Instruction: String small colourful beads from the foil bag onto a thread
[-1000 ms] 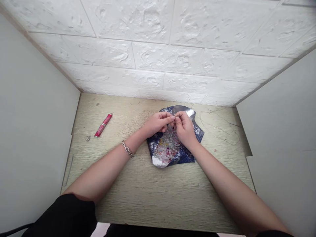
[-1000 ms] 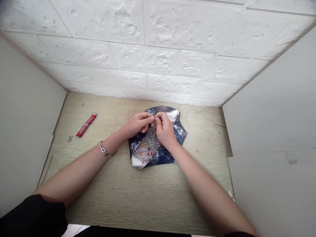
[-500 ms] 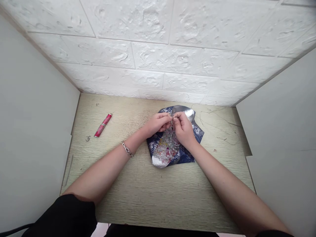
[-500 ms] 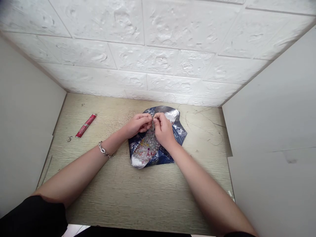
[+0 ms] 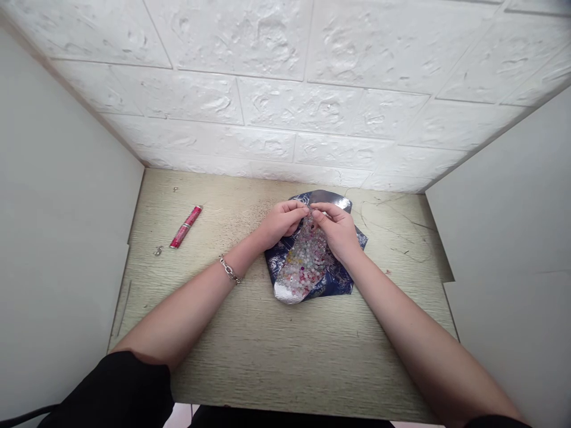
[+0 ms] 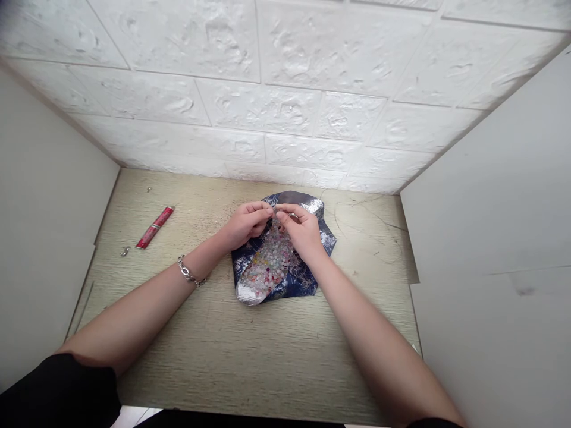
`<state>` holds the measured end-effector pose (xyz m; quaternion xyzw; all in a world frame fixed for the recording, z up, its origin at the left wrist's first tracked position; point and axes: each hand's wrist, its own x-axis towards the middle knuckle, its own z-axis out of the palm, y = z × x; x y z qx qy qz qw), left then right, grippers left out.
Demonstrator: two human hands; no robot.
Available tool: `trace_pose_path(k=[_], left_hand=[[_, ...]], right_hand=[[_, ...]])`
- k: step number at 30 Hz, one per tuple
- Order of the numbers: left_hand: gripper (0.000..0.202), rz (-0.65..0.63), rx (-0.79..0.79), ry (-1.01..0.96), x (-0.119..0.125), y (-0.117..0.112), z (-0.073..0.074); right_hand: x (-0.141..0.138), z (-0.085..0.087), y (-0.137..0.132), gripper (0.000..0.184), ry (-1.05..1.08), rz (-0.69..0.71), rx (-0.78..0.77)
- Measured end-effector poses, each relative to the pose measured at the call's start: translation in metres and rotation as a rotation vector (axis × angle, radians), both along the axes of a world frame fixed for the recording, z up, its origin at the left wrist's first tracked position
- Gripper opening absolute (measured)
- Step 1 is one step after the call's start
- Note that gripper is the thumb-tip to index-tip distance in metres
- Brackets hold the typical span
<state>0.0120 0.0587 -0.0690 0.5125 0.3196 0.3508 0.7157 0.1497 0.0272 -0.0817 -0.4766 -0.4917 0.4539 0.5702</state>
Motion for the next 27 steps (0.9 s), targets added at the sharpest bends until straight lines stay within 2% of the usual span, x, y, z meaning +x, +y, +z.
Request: trace_pose_path(k=[4,8,18,27], left_hand=[[0.016,-0.014,-0.001,0.000,0.000,0.000,0.001],[0.013,-0.046,-0.024,-0.017,-0.001,-0.001,0.004],[0.015,-0.055,-0.037,-0.014,0.000,-0.001,0.004],[0.017,-0.045,-0.016,0.025,-0.001,0.000,0.004]], right_hand=[[0.001,-0.002,0.002,0.023,0.173,0.034,-0.082],[0.001,0.000,0.001,0.022,0.252,0.056,-0.108],[0.003,-0.008,0.003,0.020,0.041,0.102,0.002],[0.003,-0.010,0.004,0.018,0.027,0.114,0.063]])
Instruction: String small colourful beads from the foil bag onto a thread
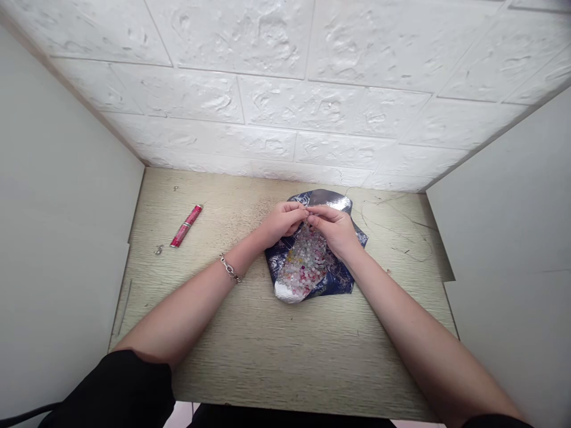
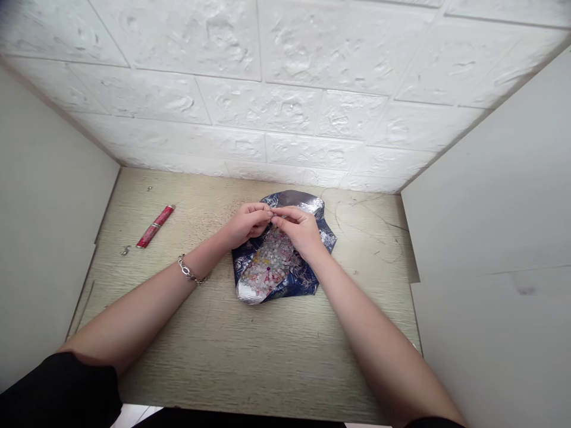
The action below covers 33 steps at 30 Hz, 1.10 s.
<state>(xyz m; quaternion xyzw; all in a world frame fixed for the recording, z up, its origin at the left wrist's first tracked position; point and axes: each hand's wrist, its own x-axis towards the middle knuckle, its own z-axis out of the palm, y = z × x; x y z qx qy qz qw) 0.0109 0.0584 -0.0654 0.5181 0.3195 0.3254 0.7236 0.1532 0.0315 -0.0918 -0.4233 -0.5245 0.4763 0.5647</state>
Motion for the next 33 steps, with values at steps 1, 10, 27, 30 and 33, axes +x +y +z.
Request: trace_pose_path(k=[1,10,27,30,33], left_hand=[[0.018,-0.002,-0.005,-0.003,0.000,0.000,0.000],[0.026,-0.048,-0.021,-0.019,-0.002,0.004,0.002],[0.031,-0.045,0.033,0.033,-0.001,0.005,-0.004],[0.030,-0.040,0.033,0.053,-0.001,0.005,-0.004],[0.029,-0.031,0.026,0.063,-0.001,0.006,-0.004]], right_hand=[[0.000,0.000,0.000,0.017,-0.005,-0.002,0.001],[0.002,0.015,-0.004,0.016,-0.174,-0.064,0.021],[0.014,0.051,-0.009,0.012,-0.879,-0.014,0.145],[0.013,0.054,-0.011,0.013,-0.940,-0.034,0.186],[0.013,0.055,-0.012,0.014,-0.972,-0.046,0.209]])
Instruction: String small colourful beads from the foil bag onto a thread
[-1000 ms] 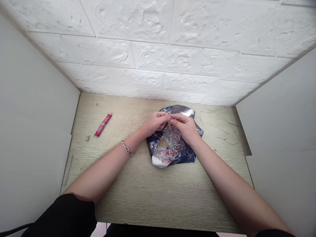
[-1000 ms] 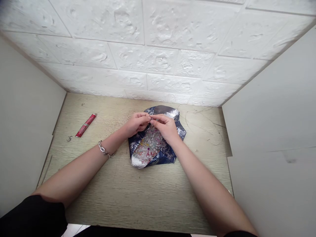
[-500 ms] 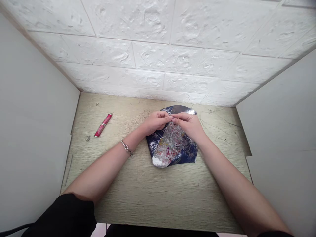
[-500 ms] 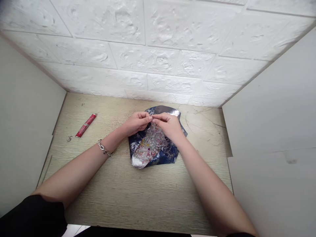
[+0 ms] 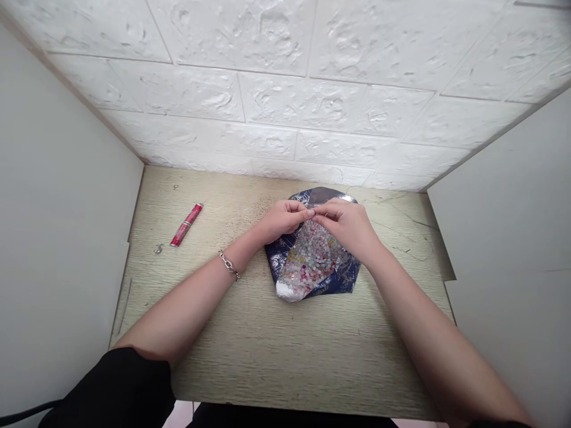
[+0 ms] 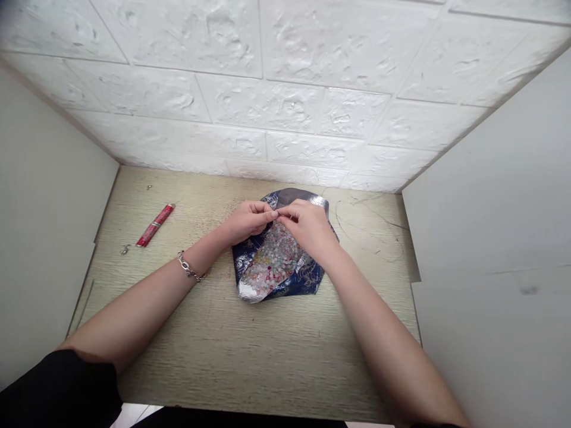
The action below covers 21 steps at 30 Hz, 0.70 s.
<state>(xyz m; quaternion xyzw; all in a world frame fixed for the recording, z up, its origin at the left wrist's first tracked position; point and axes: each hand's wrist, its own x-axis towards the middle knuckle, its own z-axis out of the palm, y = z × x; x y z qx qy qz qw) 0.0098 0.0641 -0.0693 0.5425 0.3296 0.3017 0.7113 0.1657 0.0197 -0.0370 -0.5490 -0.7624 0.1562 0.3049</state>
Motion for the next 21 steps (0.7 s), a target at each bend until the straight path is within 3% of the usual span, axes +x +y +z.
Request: trace_pose_path(k=[9,15,21], left_hand=[[0.027,0.021,0.000,0.007,0.0002,-0.0008,-0.0004],[0.024,0.002,-0.029,-0.018,-0.0006,-0.0005,-0.0008],[0.023,0.010,-0.042,-0.031,-0.0006,-0.0006,0.0003]], right_hand=[[0.0029,-0.0014,0.0007,0.017,-0.151,0.033,0.093],[0.0083,0.0033,0.0013,0.019,-0.175,0.118,0.077],[0.0072,0.0060,0.0007,0.016,-0.203,0.040,0.082]])
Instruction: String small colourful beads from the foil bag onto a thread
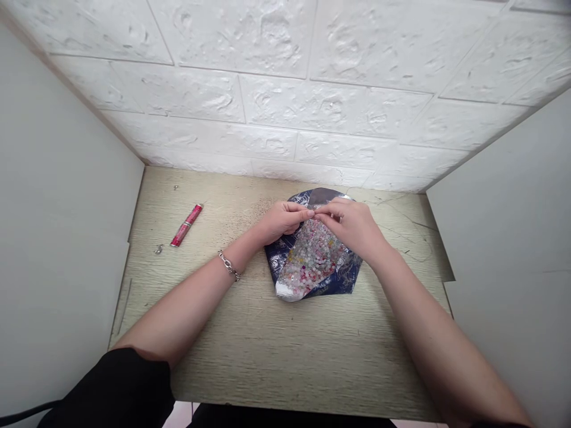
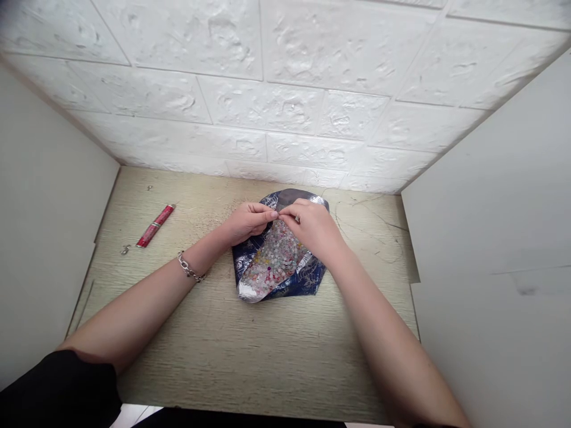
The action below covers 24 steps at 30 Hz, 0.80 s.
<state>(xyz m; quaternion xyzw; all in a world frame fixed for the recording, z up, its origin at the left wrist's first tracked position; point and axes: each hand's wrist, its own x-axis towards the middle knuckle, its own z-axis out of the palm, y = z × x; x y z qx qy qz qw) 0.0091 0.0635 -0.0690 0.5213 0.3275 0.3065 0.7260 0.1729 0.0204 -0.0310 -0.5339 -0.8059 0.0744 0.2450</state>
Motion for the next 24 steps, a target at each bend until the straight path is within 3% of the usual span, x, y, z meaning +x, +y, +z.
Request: trace_pose_path(k=[18,24], left_hand=[[0.024,-0.024,0.112,0.058,0.001,-0.002,0.002],[0.015,-0.051,0.040,0.030,0.002,-0.003,0.006]], right_hand=[[0.000,0.009,-0.005,0.017,-0.009,0.043,-0.006],[0.009,0.011,0.000,0.014,0.027,0.036,-0.069]])
